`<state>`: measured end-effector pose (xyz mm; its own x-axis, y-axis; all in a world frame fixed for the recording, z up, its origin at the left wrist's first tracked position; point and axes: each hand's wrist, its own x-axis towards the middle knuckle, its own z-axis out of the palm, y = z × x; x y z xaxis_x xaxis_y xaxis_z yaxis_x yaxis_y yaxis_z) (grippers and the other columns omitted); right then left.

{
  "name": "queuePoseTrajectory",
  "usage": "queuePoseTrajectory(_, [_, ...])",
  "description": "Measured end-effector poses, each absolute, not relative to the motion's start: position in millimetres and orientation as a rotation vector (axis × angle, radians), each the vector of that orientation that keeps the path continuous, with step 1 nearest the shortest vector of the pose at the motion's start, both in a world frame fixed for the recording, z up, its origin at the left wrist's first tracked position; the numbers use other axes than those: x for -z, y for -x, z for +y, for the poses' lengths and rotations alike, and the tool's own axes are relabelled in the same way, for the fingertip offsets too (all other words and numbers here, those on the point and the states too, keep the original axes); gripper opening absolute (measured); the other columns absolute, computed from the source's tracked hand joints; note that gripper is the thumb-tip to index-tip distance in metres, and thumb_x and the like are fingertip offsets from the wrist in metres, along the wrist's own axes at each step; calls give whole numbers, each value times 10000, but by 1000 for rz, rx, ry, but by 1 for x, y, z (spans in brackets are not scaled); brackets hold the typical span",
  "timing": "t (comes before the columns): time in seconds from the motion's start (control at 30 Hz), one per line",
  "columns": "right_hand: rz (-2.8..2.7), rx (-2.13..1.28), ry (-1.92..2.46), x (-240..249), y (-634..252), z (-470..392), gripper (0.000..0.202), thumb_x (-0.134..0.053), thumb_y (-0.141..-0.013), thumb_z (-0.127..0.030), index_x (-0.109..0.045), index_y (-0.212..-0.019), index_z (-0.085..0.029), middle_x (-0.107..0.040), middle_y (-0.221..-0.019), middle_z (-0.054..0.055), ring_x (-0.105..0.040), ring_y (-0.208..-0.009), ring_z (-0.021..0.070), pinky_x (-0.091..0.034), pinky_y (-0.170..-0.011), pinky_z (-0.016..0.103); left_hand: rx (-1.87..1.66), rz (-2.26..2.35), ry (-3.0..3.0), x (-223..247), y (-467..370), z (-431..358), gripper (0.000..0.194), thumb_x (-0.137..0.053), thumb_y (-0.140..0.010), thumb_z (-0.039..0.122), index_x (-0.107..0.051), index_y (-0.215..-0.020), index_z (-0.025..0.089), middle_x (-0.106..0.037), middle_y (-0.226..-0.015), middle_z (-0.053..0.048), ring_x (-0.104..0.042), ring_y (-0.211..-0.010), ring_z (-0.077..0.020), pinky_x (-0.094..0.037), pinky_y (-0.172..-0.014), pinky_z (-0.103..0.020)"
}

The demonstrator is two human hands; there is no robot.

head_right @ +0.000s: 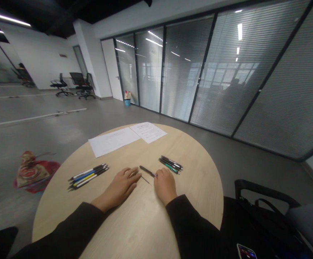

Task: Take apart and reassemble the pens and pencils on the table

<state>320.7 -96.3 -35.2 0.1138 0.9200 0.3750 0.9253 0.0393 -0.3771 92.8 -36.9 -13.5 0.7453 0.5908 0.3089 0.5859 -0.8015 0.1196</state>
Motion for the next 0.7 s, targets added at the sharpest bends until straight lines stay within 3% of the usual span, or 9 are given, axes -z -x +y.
queuePoseTrajectory(0.1, [-1734, 19, 1886, 37, -327, -94, 93, -590, -876, -122, -637, -835, -190, -648, -910, 85, -582, -924, 248, -428, -825, 348, -524, 972, -2940, 17, -94, -36, 325, -516, -967, 274, -618, -1276, 271, -554, -1406, -98, -460, -1244, -322, -424, -1014, -514])
queuePoseTrajectory(0.2, [-1693, 0, 1883, 40, -332, -92, 89, -582, -868, -127, -623, -831, -197, -647, -900, 80, -589, -914, 245, -432, -817, 344, -514, 942, -2949, 13, -97, -36, 188, -513, -980, 257, -669, -1084, 240, -624, -1248, -91, -506, -1142, -281, -451, -959, -453])
queuePoseTrajectory(0.37, [-1660, -47, 1839, 43, -333, -90, 94, -562, -849, -127, -604, -813, -203, -647, -877, 74, -593, -902, 245, -440, -818, 343, -410, 891, -3021, 7, -102, -37, 192, -495, -992, 208, -653, -885, 193, -654, -1050, -91, -528, -990, -250, -451, -843, -392])
queuePoseTrajectory(0.53, [-1599, -103, 1780, 47, -335, -87, 74, -551, -848, -149, -595, -819, -200, -658, -877, 77, -606, -895, 248, -452, -822, 348, -408, 889, -3033, 11, -101, -38, 185, -459, -992, 156, -614, -892, 170, -638, -967, -88, -519, -904, -238, -437, -802, -374])
queuePoseTrajectory(0.7, [-1488, -217, 1708, 49, -340, -85, 95, -521, -868, -208, -613, -847, -198, -694, -862, 68, -637, -831, 240, -463, -780, 344, -703, 1014, -2942, 1, -90, -34, 192, -405, -1004, 175, -581, -926, 178, -638, -985, -94, -518, -931, -249, -407, -843, -402])
